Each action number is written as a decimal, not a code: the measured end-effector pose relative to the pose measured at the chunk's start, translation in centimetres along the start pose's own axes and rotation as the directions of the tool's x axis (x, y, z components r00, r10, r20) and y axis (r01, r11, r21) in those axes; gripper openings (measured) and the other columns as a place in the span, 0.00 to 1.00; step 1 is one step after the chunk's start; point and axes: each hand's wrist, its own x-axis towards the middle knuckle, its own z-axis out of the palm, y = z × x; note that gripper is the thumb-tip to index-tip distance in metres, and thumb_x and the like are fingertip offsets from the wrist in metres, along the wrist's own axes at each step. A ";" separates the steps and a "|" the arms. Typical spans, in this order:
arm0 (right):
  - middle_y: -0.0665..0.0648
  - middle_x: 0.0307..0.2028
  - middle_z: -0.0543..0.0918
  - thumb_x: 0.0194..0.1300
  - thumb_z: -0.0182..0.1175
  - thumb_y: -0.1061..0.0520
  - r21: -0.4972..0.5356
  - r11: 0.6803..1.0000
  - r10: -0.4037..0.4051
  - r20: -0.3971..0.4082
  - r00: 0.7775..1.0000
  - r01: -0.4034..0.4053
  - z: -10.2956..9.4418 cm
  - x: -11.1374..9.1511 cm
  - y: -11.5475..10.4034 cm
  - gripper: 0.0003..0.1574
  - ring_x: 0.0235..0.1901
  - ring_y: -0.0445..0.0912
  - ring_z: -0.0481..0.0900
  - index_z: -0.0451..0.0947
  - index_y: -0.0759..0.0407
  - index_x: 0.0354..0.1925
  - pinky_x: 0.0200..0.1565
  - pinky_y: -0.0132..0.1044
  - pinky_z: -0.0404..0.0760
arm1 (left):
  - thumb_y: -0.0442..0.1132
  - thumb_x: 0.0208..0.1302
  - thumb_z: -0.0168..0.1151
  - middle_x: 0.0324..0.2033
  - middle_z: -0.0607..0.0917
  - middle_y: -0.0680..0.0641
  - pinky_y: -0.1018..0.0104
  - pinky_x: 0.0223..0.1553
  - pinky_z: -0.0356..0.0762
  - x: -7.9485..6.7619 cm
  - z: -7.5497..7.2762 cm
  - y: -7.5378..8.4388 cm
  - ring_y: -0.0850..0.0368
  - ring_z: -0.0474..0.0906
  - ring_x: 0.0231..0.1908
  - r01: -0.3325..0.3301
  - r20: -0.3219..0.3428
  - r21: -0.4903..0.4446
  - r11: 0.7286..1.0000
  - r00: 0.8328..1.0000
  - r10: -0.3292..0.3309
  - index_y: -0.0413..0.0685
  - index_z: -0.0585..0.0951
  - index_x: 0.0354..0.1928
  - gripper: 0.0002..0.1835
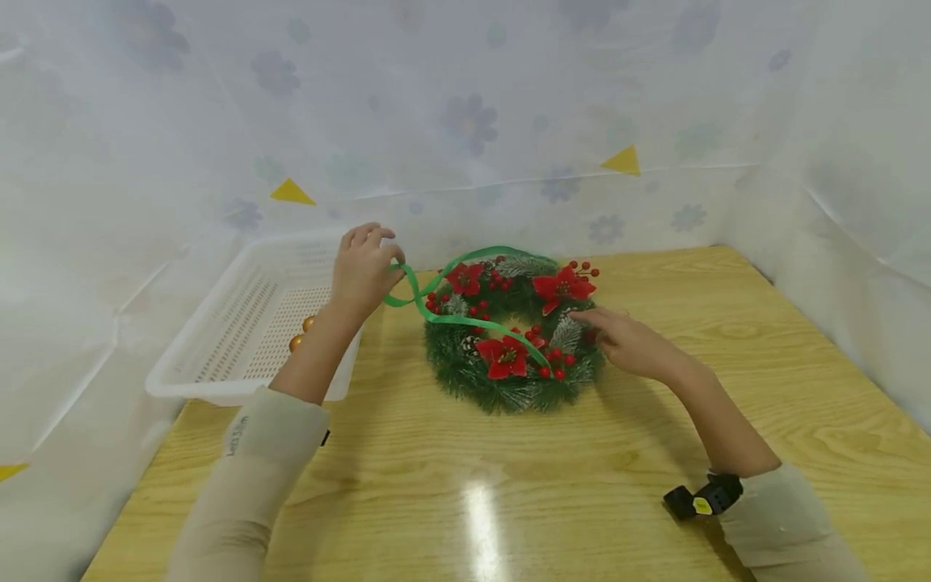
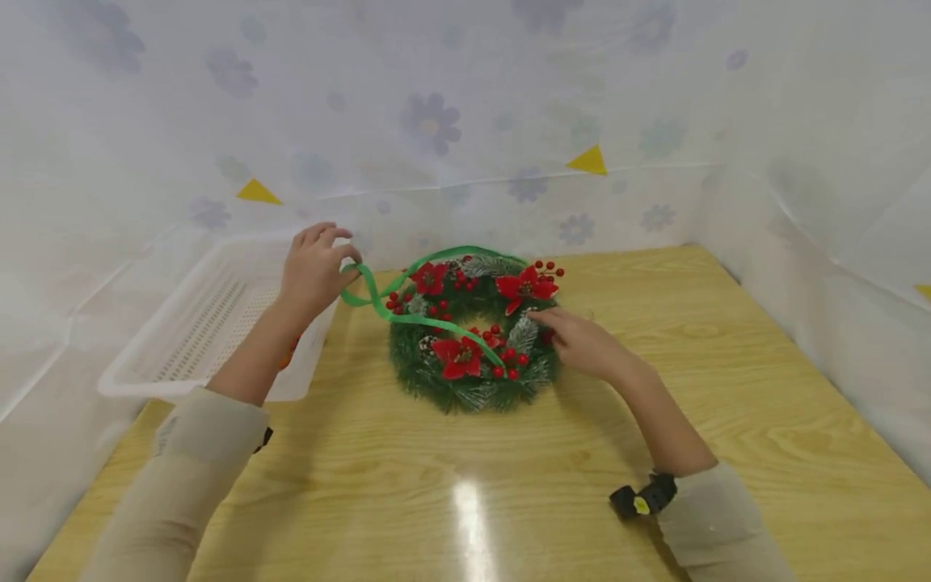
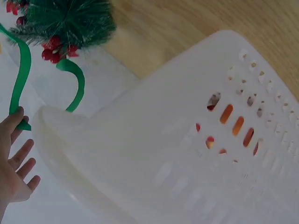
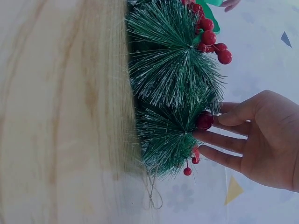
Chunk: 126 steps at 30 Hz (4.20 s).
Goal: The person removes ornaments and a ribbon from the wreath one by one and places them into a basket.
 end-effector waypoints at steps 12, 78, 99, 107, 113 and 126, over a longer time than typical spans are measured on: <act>0.71 0.62 0.60 0.60 0.40 0.74 -0.011 1.000 -0.013 -0.007 1.000 0.013 -0.3 0.1 -0.1 0.33 0.49 0.57 0.69 0.59 0.68 0.65 0.35 0.43 0.66 | 0.49 0.61 0.60 0.56 0.73 0.43 0.53 0.63 0.50 1.3 4.2 3.6 0.46 0.58 0.61 0.132 0.311 0.112 0.985 0.937 -0.161 0.46 0.84 0.39 0.15; 0.71 0.63 0.59 0.64 0.42 0.72 -0.005 1.000 -0.006 -0.003 1.000 0.006 0.0 0.4 0.2 0.31 0.49 0.57 0.69 0.58 0.67 0.66 0.34 0.43 0.66 | 0.25 0.59 0.49 0.51 0.79 0.49 0.61 0.64 0.49 8.0 -3.9 0.7 0.51 0.61 0.61 0.297 -0.165 -0.040 0.954 0.940 -0.300 0.46 0.86 0.39 0.17; 0.71 0.63 0.59 0.64 0.41 0.72 -0.016 1.000 -0.013 -0.014 1.000 0.013 0.4 0.3 0.8 0.30 0.60 0.65 0.59 0.60 0.67 0.65 0.42 0.50 0.69 | 0.21 0.55 0.43 0.49 0.79 0.42 0.57 0.62 0.52 7.3 -14.1 -8.7 0.47 0.63 0.57 0.385 -0.393 -0.048 0.922 0.841 -0.372 0.36 0.83 0.41 0.20; 0.74 0.62 0.57 0.62 0.42 0.73 -0.040 0.999 -0.002 -0.019 1.000 0.001 0.0 -0.2 1.0 0.31 0.44 0.58 0.69 0.59 0.69 0.64 0.31 0.41 0.66 | 0.23 0.60 0.41 0.50 0.77 0.39 0.55 0.61 0.51 5.6 -13.9 -11.0 0.44 0.61 0.58 0.439 -0.332 0.005 0.898 0.848 -0.413 0.33 0.82 0.44 0.19; 0.73 0.62 0.59 0.63 0.42 0.72 -0.029 1.000 -0.003 -0.008 1.000 0.003 -0.3 -0.1 0.9 0.30 0.36 0.51 0.71 0.59 0.68 0.65 0.32 0.41 0.67 | 0.24 0.59 0.44 0.51 0.76 0.36 0.49 0.58 0.56 2.9 -9.5 -11.5 0.40 0.62 0.57 0.418 -0.149 0.066 0.906 0.902 -0.405 0.32 0.82 0.41 0.17; 0.71 0.60 0.62 0.64 0.43 0.72 -0.026 0.999 -0.018 0.006 1.000 0.018 -0.2 0.1 0.7 0.30 0.40 0.51 0.73 0.59 0.68 0.65 0.34 0.41 0.69 | 0.36 0.59 0.61 0.55 0.69 0.29 0.37 0.52 0.61 -3.0 -1.0 -11.2 0.29 0.56 0.57 0.239 0.539 0.026 0.971 0.814 -0.215 0.34 0.77 0.50 0.18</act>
